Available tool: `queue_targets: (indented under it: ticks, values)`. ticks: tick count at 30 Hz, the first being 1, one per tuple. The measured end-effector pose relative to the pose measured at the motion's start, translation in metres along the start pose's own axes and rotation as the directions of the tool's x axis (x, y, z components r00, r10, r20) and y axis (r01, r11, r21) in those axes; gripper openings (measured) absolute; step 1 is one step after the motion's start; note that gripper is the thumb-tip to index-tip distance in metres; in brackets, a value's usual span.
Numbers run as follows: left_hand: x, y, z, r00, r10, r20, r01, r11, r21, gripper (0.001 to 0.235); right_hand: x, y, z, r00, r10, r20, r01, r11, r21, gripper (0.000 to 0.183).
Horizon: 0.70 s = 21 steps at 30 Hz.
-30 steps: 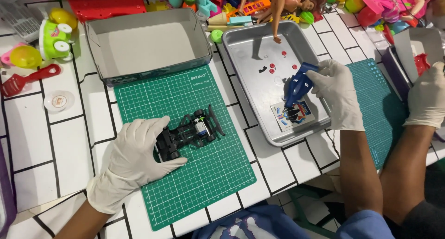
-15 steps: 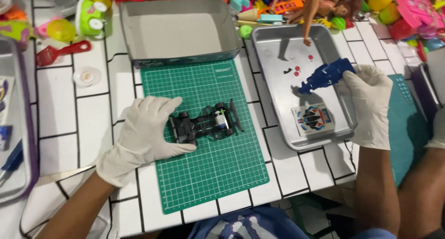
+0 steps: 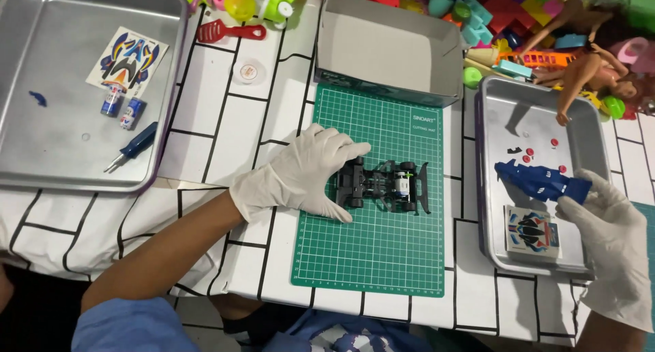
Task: The person assembles a model car on a green cutting mat. They attach the blue body shell to the black chassis, then insert red wheels into the wheel wells one by one.
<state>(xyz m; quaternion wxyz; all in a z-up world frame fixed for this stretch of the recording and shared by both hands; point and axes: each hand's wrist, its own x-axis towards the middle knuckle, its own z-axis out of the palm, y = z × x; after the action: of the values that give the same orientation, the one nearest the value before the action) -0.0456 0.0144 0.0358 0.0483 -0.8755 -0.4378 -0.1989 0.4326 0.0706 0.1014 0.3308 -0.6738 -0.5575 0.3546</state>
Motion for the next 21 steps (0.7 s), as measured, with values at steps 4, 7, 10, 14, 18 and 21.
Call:
queue_targets:
  ticks: [4,7,10,14,18,21]
  values:
    - [-0.002,-0.002,0.001,1.000,-0.005,0.023,0.007,0.997,-0.081,0.124,0.002,0.003,-0.007,0.996,0.069,0.064,-0.063,0.993,-0.100,0.056]
    - [-0.002,-0.001,0.002,1.000,0.008,-0.017,-0.009,0.998,-0.063,0.128,0.009,0.024,-0.019,0.996,-0.092,0.023,0.095,0.967,-0.235,0.056]
    - [-0.001,-0.003,0.002,1.000,0.016,0.001,-0.015,0.996,-0.084,0.125,0.011,0.032,-0.032,0.896,-0.440,-0.056,0.392,0.846,-0.361,0.053]
    - [-0.002,-0.004,0.007,1.000,0.013,-0.022,-0.017,0.981,-0.191,0.108,-0.027,-0.032,0.013,0.817,-0.572,0.074,0.573,0.791,-0.214,0.051]
    - [-0.002,-0.003,0.004,0.998,0.020,-0.059,-0.033,0.972,-0.231,0.109,-0.085,-0.142,0.095,0.923,-0.317,0.219,0.358,0.916,-0.181,0.054]
    - [-0.001,-0.001,0.001,0.998,-0.010,-0.059,-0.002,0.979,-0.202,0.109,-0.072,-0.125,0.131,0.893,-0.241,0.381,0.307,0.944,-0.122,0.056]
